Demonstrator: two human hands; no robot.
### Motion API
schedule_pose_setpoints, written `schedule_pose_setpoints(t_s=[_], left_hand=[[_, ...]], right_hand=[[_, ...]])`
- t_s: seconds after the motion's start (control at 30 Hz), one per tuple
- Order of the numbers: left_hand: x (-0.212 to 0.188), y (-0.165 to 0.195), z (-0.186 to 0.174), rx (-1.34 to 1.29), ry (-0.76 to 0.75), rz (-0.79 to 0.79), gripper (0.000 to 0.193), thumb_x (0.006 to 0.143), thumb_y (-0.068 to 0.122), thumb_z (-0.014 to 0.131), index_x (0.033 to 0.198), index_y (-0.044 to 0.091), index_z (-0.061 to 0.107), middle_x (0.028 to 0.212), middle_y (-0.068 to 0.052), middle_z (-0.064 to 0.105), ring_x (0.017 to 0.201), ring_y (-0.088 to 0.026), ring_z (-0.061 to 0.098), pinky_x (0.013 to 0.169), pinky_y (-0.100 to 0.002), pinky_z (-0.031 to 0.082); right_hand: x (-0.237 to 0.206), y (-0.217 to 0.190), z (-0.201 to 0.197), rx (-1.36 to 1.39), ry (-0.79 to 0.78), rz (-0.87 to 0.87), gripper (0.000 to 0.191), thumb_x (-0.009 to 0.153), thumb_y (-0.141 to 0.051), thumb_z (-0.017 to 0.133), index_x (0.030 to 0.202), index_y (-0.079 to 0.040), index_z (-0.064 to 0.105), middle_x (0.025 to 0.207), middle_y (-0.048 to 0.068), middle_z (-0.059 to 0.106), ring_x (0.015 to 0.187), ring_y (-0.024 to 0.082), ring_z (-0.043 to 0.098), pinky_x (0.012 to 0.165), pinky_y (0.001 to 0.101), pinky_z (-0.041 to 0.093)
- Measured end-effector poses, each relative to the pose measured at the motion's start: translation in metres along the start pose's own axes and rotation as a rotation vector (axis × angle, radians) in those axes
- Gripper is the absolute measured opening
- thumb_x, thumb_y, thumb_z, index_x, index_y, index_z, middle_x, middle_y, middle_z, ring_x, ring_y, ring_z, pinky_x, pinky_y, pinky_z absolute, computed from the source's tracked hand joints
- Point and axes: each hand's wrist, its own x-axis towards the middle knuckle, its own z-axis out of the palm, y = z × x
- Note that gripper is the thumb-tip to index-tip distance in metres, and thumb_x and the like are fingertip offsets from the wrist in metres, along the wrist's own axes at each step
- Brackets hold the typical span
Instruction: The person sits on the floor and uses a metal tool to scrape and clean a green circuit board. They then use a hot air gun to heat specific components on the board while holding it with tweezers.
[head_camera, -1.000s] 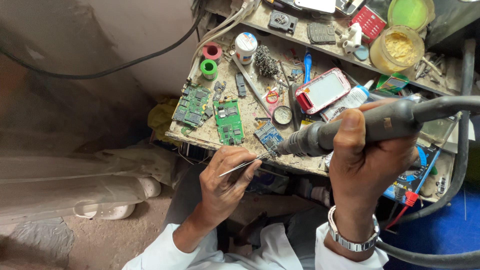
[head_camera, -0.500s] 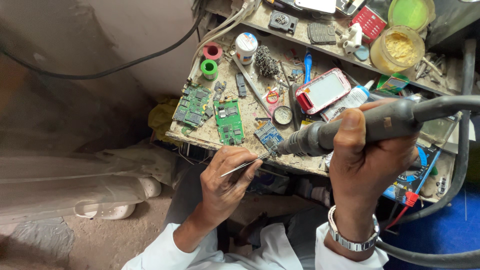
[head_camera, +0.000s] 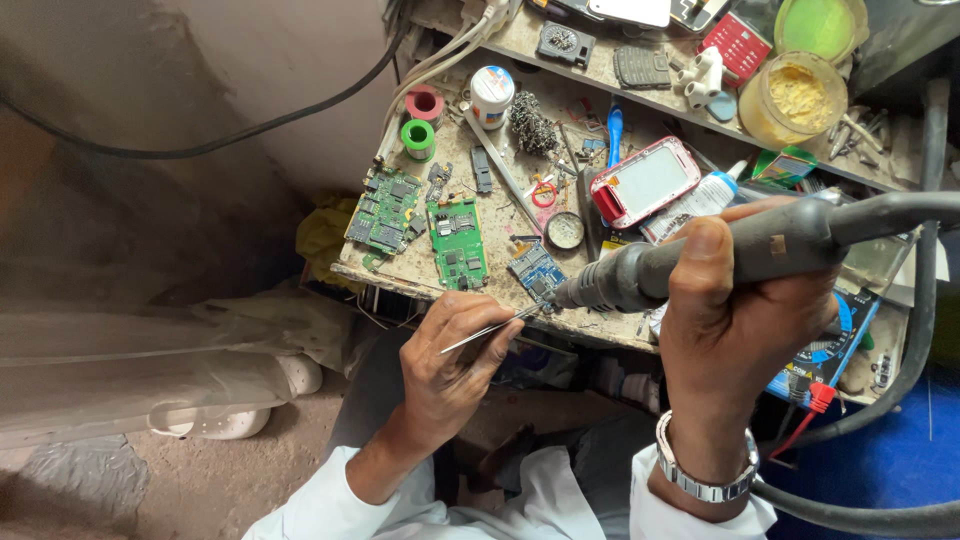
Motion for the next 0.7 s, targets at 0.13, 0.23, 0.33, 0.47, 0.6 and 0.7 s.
schedule_pose_setpoints(t_s=[0.13, 0.23, 0.33, 0.47, 0.6, 0.7], left_hand=[[0.001, 0.001, 0.000, 0.008, 0.008, 0.003, 0.025, 0.089, -0.003, 0.081, 0.109, 0.004, 0.068, 0.103, -0.007, 0.069, 0.095, -0.019, 0.070, 0.082, -0.030, 0.059], [0.002, 0.003, 0.000, -0.004, 0.002, -0.020, 0.025, 0.089, -0.003, 0.081, 0.110, 0.004, 0.068, 0.103, -0.008, 0.069, 0.093, -0.018, 0.070, 0.080, -0.030, 0.060], [0.005, 0.007, -0.007, 0.001, 0.020, -0.022, 0.026, 0.088, -0.001, 0.082, 0.109, 0.004, 0.069, 0.102, -0.008, 0.070, 0.091, -0.019, 0.071, 0.076, -0.029, 0.059], [0.014, 0.008, -0.038, 0.138, 0.075, 0.058, 0.025, 0.091, 0.002, 0.082, 0.111, 0.005, 0.067, 0.102, -0.007, 0.071, 0.093, -0.021, 0.072, 0.081, -0.032, 0.059], [0.023, 0.001, -0.069, 0.172, 0.089, 0.064, 0.023, 0.092, 0.002, 0.081, 0.111, 0.005, 0.068, 0.101, -0.007, 0.072, 0.092, -0.021, 0.071, 0.082, -0.032, 0.058], [0.026, -0.005, -0.081, 0.122, 0.061, 0.040, 0.022, 0.092, 0.004, 0.081, 0.110, 0.004, 0.069, 0.100, -0.008, 0.072, 0.090, -0.020, 0.071, 0.081, -0.032, 0.058]], right_hand=[[-0.003, 0.004, -0.003, -0.048, -0.003, -0.040, 0.028, 0.119, -0.029, 0.061, 0.110, -0.002, 0.058, 0.095, 0.005, 0.064, 0.081, 0.013, 0.061, 0.079, 0.0252, 0.048], [-0.004, 0.007, -0.005, -0.009, 0.030, -0.032, 0.030, 0.120, -0.030, 0.057, 0.110, -0.002, 0.055, 0.095, 0.005, 0.062, 0.082, 0.015, 0.060, 0.080, 0.0247, 0.048], [-0.004, 0.006, -0.006, 0.101, 0.132, 0.066, 0.032, 0.117, -0.032, 0.054, 0.113, -0.001, 0.053, 0.091, 0.008, 0.064, 0.075, 0.015, 0.060, 0.069, 0.0231, 0.045], [-0.005, 0.013, -0.002, 0.279, 0.245, 0.236, 0.035, 0.114, -0.035, 0.051, 0.110, 0.000, 0.053, 0.086, 0.011, 0.067, 0.061, 0.014, 0.056, 0.052, 0.0215, 0.040], [-0.006, 0.041, -0.011, 0.371, 0.243, 0.317, 0.044, 0.117, -0.035, 0.045, 0.096, 0.001, 0.055, 0.085, 0.013, 0.069, 0.054, 0.013, 0.051, 0.050, 0.0217, 0.037], [-0.016, 0.065, -0.017, 0.424, 0.211, 0.311, 0.049, 0.119, -0.035, 0.040, 0.094, 0.004, 0.056, 0.086, 0.015, 0.068, 0.058, 0.015, 0.051, 0.054, 0.0222, 0.037]])
